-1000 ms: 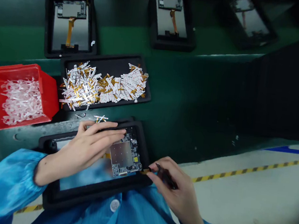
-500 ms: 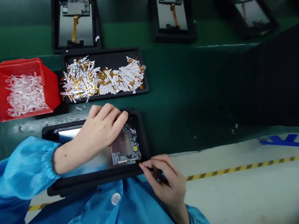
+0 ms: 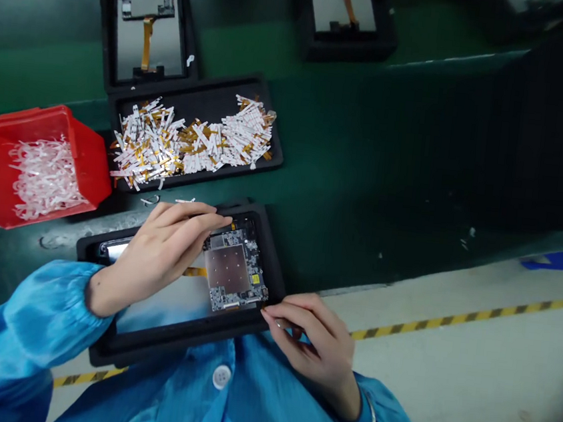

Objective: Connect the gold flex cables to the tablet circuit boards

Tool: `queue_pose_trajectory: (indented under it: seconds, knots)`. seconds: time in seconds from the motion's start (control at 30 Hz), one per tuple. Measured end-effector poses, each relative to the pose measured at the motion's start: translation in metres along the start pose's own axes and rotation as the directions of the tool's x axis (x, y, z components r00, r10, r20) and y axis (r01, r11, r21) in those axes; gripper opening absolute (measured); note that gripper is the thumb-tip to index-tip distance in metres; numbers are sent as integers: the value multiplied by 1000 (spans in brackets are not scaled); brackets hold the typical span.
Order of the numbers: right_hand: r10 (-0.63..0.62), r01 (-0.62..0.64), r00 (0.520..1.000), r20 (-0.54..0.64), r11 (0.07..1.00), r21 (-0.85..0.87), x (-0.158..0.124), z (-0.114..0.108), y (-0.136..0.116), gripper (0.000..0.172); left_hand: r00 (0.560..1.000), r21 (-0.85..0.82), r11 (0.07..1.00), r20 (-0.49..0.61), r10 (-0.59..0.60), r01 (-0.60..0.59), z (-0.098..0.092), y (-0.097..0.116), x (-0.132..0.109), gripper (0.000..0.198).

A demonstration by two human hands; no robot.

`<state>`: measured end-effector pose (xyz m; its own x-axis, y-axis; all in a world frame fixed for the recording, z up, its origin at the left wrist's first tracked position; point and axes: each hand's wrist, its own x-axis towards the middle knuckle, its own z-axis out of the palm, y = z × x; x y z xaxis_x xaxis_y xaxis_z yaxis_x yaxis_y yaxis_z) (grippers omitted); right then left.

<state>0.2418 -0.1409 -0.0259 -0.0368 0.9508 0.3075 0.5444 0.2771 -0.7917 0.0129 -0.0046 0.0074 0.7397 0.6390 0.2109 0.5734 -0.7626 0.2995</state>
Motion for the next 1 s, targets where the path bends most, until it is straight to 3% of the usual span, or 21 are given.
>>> queue_pose_trajectory:
  seconds: [0.17,0.37,0.53,0.67,0.83,1.0]
  knots:
    - [-44,42,999,-31,997,-67,-2,3,2,14,986,154,974,37,160,-164,2,5,6,28]
    - [-240,221,969,-59,950,-222,2,4,5,6,982,268,945,41,184,-188,4,12,8,28]
    - [-365,354,931,5,901,-250,9,-1,6,9,994,109,988,43,103,-107,-4,5,8,28]
    - [-382,369,924,7,887,-279,6,-3,5,5,997,-52,997,53,58,-55,-11,19,5,22]
    - [-406,408,911,76,857,-314,1,-5,5,10,957,-202,975,254,143,-92,4,45,4,14]
    - [-432,457,890,150,836,-305,3,-10,5,12,940,-324,946,326,98,14,16,47,13,10]
